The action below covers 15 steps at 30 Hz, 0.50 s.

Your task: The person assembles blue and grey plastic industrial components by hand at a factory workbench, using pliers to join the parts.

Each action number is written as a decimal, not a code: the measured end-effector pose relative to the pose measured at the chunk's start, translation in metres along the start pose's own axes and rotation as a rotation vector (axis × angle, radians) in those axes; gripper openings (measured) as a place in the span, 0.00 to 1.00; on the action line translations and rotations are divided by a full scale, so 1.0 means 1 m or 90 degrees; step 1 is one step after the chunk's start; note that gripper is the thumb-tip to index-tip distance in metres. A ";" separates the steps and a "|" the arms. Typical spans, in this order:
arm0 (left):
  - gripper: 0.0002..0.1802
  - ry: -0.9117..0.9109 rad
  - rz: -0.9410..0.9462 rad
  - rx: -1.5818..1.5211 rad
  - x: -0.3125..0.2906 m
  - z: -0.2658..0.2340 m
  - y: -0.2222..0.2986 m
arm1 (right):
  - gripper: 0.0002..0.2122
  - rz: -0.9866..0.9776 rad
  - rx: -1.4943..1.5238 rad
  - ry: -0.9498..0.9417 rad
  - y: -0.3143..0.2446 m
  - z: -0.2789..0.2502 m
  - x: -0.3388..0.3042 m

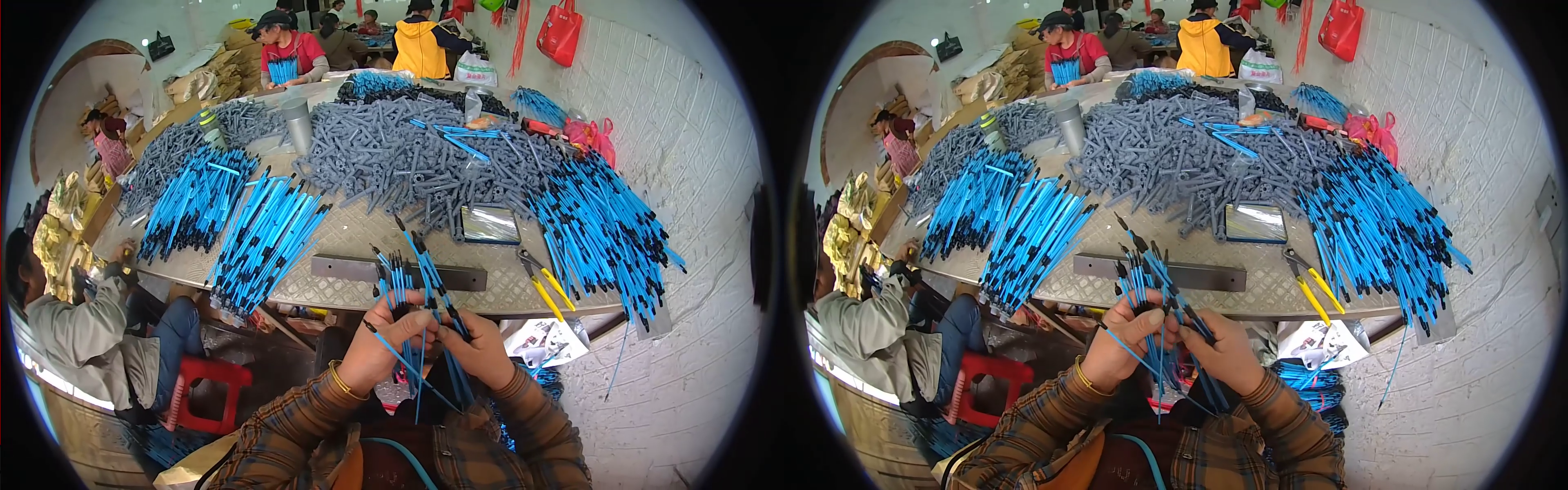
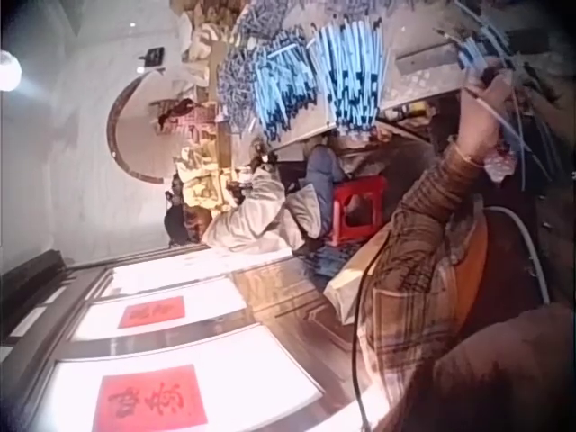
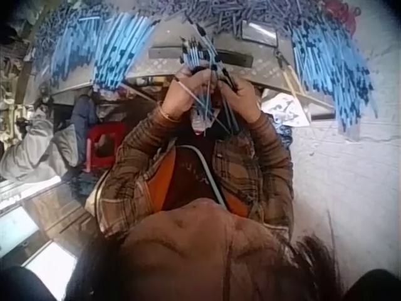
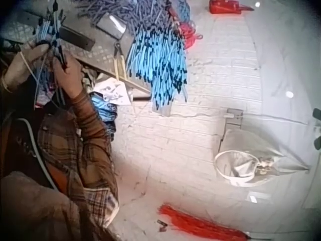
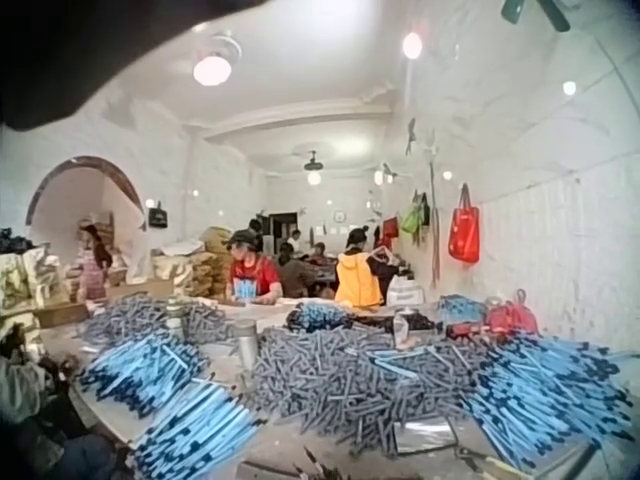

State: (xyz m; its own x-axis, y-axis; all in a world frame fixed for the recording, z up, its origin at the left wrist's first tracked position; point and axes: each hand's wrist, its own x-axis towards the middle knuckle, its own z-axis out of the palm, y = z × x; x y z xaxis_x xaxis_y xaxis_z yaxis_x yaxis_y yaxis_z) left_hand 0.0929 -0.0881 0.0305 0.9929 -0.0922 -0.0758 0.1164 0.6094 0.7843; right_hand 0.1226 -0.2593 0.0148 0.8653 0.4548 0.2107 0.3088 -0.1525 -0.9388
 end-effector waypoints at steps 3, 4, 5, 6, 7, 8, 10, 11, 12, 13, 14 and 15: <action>0.12 -0.006 0.027 0.059 -0.002 0.004 -0.004 | 0.08 0.007 -0.031 0.007 -0.002 0.000 -0.004; 0.12 0.024 0.022 0.026 -0.002 0.006 -0.005 | 0.08 0.017 -0.058 0.012 -0.002 0.002 -0.005; 0.12 0.053 0.017 -0.007 -0.002 0.009 -0.006 | 0.09 0.026 -0.085 0.016 -0.002 0.005 -0.005; 0.11 0.082 0.012 -0.043 -0.002 0.011 -0.006 | 0.09 0.015 -0.080 0.009 -0.004 0.008 -0.007; 0.11 0.088 0.025 -0.038 -0.003 0.010 -0.005 | 0.09 0.018 -0.031 0.024 -0.006 0.011 -0.010; 0.11 0.109 0.050 -0.053 -0.003 0.010 -0.004 | 0.10 0.023 0.019 0.038 -0.007 0.014 -0.012; 0.11 0.134 0.081 -0.090 -0.001 0.012 -0.005 | 0.10 0.032 0.062 0.059 -0.003 0.015 -0.021; 0.11 0.134 0.083 -0.091 -0.001 0.013 -0.003 | 0.11 -0.053 -0.011 0.049 0.004 0.017 -0.024; 0.11 0.139 0.098 -0.085 -0.001 0.014 -0.002 | 0.11 -0.137 -0.081 0.037 0.011 0.019 -0.025; 0.10 0.145 0.113 -0.080 0.000 0.015 0.000 | 0.11 -0.221 -0.152 0.026 0.016 0.020 -0.028; 0.10 0.149 0.127 -0.075 0.000 0.016 0.002 | 0.11 -0.221 -0.151 0.026 0.019 0.021 -0.031; 0.10 0.151 0.125 -0.075 0.002 0.015 0.002 | 0.11 -0.207 -0.148 0.012 0.023 0.022 -0.034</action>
State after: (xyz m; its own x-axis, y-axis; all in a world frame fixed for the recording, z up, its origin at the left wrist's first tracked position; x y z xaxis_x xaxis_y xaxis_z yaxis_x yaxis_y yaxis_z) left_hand 0.0943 -0.0985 0.0410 0.9735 0.2133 -0.0818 -0.0895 0.6857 0.7224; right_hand 0.0914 -0.2593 -0.0197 0.7136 0.4967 0.4940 0.6476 -0.1988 -0.7356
